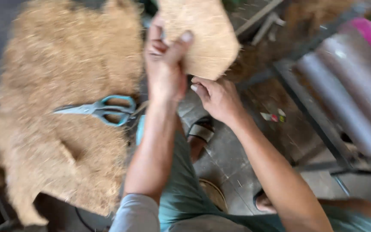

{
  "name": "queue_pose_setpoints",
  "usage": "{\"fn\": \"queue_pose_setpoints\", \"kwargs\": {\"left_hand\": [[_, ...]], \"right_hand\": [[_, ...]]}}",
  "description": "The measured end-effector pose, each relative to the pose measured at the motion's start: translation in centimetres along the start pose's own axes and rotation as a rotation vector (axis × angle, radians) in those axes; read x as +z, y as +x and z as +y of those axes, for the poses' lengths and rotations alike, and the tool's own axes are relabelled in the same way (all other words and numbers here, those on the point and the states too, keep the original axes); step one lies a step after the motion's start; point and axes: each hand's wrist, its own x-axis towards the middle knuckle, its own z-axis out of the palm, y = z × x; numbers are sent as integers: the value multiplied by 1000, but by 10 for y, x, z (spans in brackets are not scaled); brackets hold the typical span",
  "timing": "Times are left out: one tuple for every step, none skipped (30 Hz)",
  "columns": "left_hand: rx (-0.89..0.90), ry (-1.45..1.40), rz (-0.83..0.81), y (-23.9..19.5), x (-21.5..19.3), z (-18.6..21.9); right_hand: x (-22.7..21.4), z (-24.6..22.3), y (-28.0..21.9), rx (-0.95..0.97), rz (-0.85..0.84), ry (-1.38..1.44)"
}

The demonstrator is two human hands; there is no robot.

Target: The person uses scissors to trim the edges of a leaf-shaped piece of compressed coconut fiber. They then use a roller machine to press the piece and continue trimming the edges with scissors.

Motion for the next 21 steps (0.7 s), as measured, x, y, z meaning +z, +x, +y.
{"fn": "queue_pose_setpoints", "kwargs": {"left_hand": [[15,-70,22,0,0,4],[31,-70,27,0,-1,19],[3,-60,-1,0,-1,31],[-37,-56,-33,-3,1,42],[-32,-61,-33,-4,-2,49],[7,50,16,-6,-6,56],[47,161,66,-8,-11,65],[60,170,70,-9,-17,69],[63,134,86,-10,-23,73],[58,92,107,-14,-28,75],[64,93,117,-18,-34,79],[51,108,128,-18,-39,82],[39,123,140,-19,-44,85],[43,119,142,-20,-47,84],[38,218,190,-21,-51,82],[33,319,239,-22,-55,80],[37,316,242,-22,-60,80],[44,311,252,-23,-65,80],[51,306,263,-24,-70,80],[54,303,265,-24,-70,82],[45,284,305,-25,-70,85]], "right_hand": [[14,-12,9,-52,1,65],[11,-9,18,-68,-4,66],[15,-10,24,-65,-21,52],[23,-18,22,-51,-35,32],[26,-17,24,-36,-49,12],[29,-17,27,-21,-64,-5],[30,-19,30,-5,-79,-21],[37,-23,32,-1,-92,-28],[43,-27,34,4,-105,-35],[48,-30,31,16,-126,-47],[53,-31,30,27,-146,-59],[58,-32,32,39,-158,-75],[63,-33,33,50,-170,-91],[67,-32,34,64,-185,-110],[71,-31,35,79,-199,-130],[75,-30,37,93,-213,-148],[79,-29,36,107,-227,-166],[83,-28,35,121,-242,-184],[86,-27,35,135,-256,-202],[88,-27,33,150,-269,-220],[90,-26,32,166,-283,-238]]}}
